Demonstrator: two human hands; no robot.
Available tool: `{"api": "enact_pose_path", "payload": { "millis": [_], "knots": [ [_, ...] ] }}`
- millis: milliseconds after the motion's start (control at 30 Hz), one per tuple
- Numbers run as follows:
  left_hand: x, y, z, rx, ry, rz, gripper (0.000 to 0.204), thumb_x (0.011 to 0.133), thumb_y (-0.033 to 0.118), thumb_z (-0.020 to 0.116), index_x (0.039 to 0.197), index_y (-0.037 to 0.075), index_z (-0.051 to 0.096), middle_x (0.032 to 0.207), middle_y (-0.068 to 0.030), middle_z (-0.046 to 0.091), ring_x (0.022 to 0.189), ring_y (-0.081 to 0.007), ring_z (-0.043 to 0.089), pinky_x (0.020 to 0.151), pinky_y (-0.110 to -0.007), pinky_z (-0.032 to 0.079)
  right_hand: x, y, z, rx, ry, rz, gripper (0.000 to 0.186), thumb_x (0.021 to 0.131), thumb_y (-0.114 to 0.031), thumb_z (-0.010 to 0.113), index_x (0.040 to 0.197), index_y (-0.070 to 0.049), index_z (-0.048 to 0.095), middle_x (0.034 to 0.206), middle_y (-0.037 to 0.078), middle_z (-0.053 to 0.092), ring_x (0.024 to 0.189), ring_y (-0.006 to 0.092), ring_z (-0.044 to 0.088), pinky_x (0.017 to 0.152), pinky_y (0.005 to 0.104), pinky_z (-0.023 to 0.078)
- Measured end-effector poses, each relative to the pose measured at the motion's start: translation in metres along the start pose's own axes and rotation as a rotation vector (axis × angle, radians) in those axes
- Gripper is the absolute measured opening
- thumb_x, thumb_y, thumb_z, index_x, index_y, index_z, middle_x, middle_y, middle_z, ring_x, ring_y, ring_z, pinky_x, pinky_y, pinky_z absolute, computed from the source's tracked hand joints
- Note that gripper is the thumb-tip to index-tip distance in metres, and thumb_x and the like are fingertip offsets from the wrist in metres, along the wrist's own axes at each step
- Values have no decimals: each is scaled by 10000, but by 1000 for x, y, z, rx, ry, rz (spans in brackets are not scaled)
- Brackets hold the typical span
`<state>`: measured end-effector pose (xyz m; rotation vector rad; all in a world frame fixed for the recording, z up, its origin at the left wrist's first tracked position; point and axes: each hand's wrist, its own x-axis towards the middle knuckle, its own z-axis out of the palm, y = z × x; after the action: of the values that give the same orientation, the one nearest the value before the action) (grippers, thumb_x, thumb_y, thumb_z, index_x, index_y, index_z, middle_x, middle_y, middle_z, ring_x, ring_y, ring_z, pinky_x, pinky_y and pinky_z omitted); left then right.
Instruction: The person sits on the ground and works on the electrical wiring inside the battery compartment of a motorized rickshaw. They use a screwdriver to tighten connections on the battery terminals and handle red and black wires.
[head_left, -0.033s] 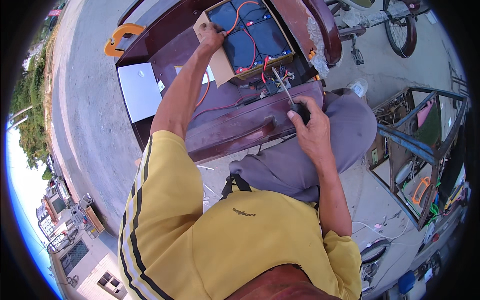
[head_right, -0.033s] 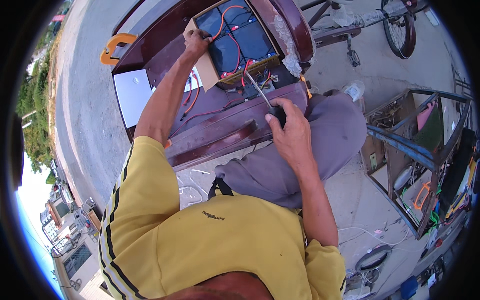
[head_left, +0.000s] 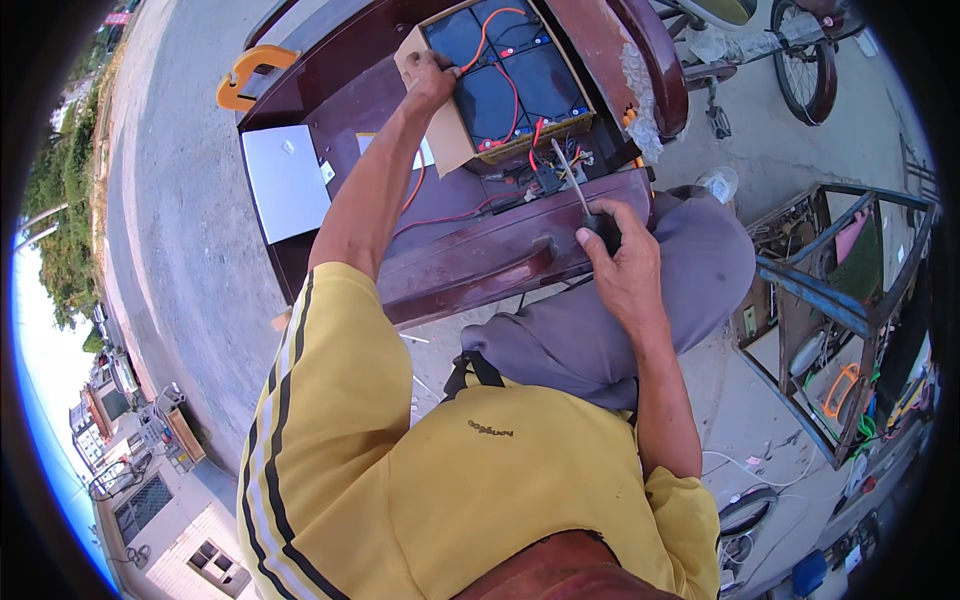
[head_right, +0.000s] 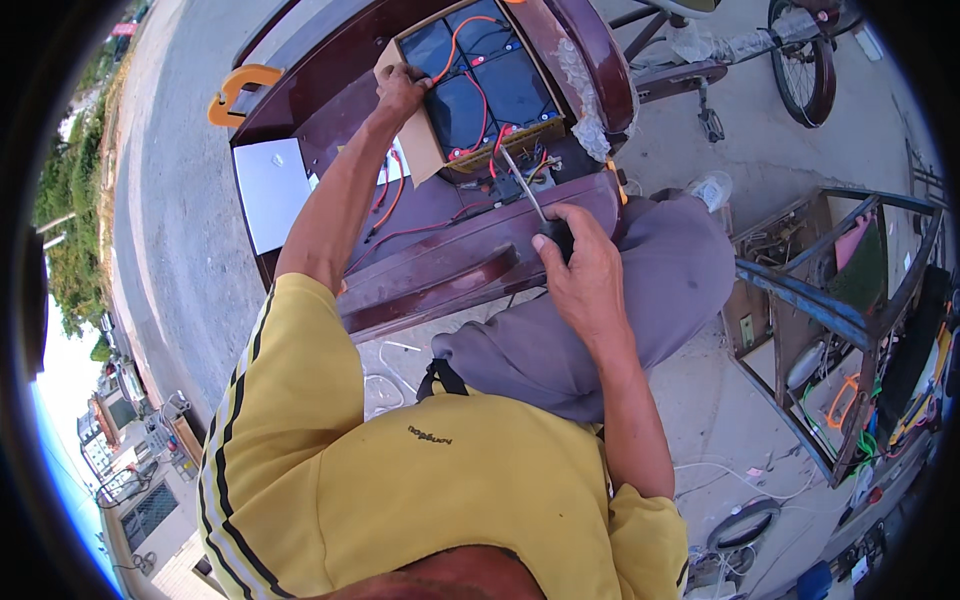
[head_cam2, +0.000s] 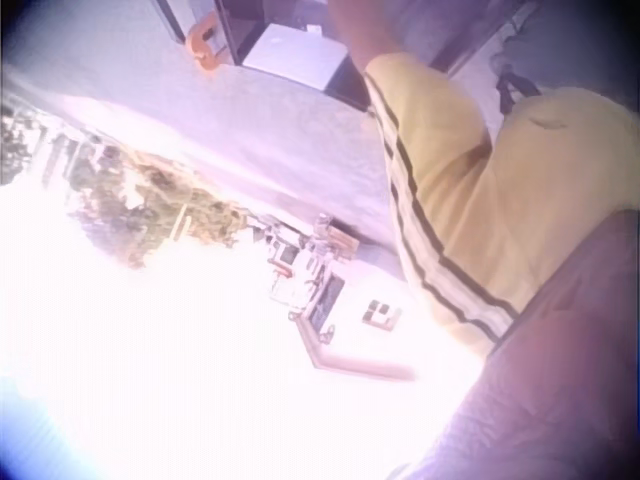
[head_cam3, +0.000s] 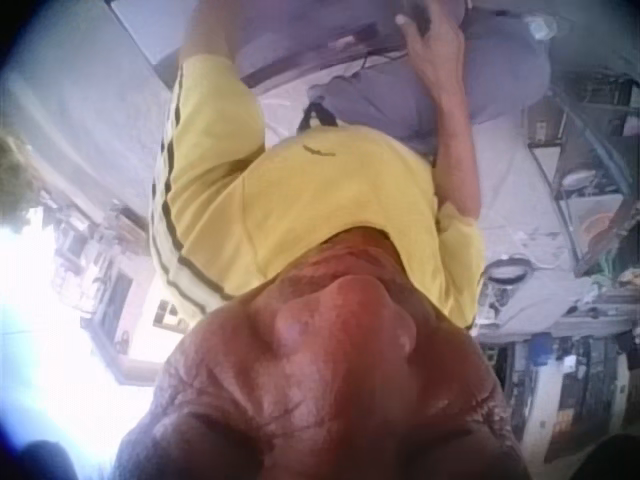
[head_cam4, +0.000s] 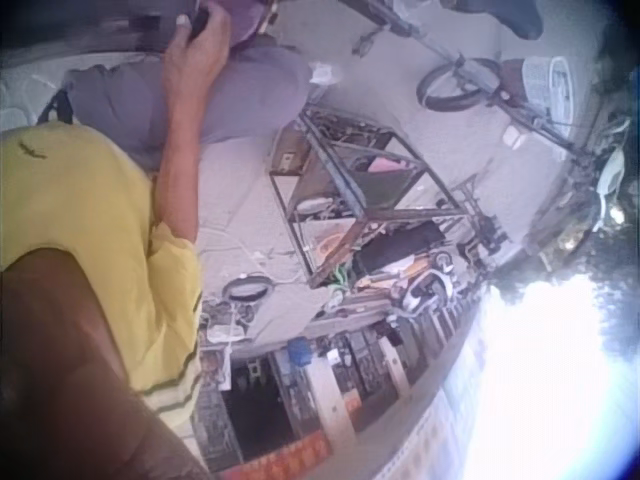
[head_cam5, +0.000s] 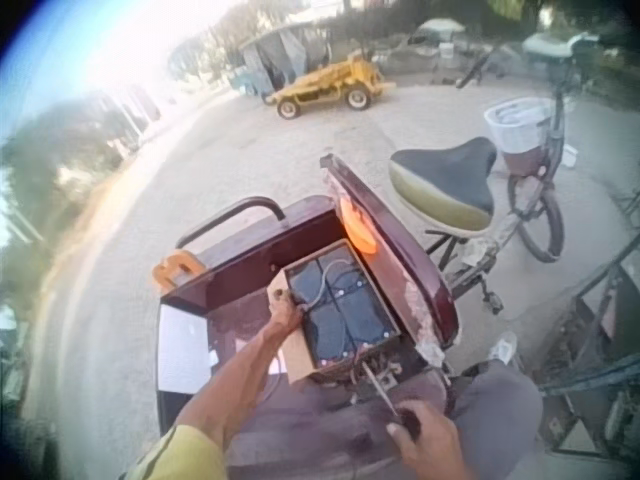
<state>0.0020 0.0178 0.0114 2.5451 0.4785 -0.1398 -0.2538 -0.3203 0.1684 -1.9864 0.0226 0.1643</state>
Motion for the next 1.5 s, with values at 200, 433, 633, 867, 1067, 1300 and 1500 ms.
{"api": "enact_pose_path", "payload": {
  "millis": [200, 433, 633, 867, 1067, 1300, 1500],
  "knots": [
    [-3, -7, 0, -106, 74, -105, 574, 790, 288, 922, 1246, 95, 633, 1462, -187, 431, 1354, -411, 460, 1150, -470, 429, -6, -1, -2, -11, 31, -25, 304, 916, -80, 737, 1181, 3, 613, 1113, 188, 693, 1015, 386, 683, 909, 429, 526],
    [-8, 6, -23, -129, -34, -183, 613, 789, 319, 935, 1268, 71, 643, 1438, -180, 490, 1333, -386, 516, 1140, -478, 455, -18, -5, 7, -5, -5, -21, 319, 910, -114, 753, 1177, -4, 618, 1092, 208, 696, 1014, 389, 683, 907, 430, 525],
    [24, -35, -25, -393, -137, -176, 553, 820, 345, 909, 1201, 3, 698, 1291, -195, 653, 1195, -311, 646, 1043, -428, 518, -21, 8, 11, 44, 11, -16, 307, 916, -123, 750, 1168, -6, 618, 1073, 195, 700, 999, 378, 685, 900, 426, 527],
    [-3, 0, -22, -205, -124, -289, 1028, 714, 442, 968, 1483, -3, 450, 1546, -231, 382, 1437, -413, 409, 1184, -469, 410, -13, 13, 15, 5, 19, -32, 315, 917, -139, 762, 1168, -10, 622, 1052, 178, 705, 958, 346, 691, 868, 407, 533],
    [4, 6, -15, -172, -83, -294, 1091, 713, 421, 969, 1514, -5, 364, 1545, -221, 383, 1446, -424, 384, 1202, -492, 387, -11, 6, 20, 65, -20, 19, 305, 931, -142, 757, 1177, -23, 621, 1006, 136, 699, 901, 258, 676, 833, 375, 530],
    [-29, 23, -35, 20, 40, -84, 819, 775, 443, 910, 1389, 46, 541, 1548, -186, 409, 1458, -399, 377, 1165, -482, 403, -8, 18, 20, 114, 32, -39, 267, 943, -85, 702, 1180, -22, 597, 978, 96, 668, 878, 195, 650, 818, 327, 525],
    [-12, -12, -53, -128, 126, 270, 417, 917, 281, 764, 1245, 36, 683, 1305, -229, 658, 1265, -401, 605, 1092, -465, 474, -11, 18, 19, 468, 7, -8, 240, 956, 12, 554, 1196, -7, 541, 1070, 90, 640, 907, 161, 626, 852, 304, 515]
  ]
}}
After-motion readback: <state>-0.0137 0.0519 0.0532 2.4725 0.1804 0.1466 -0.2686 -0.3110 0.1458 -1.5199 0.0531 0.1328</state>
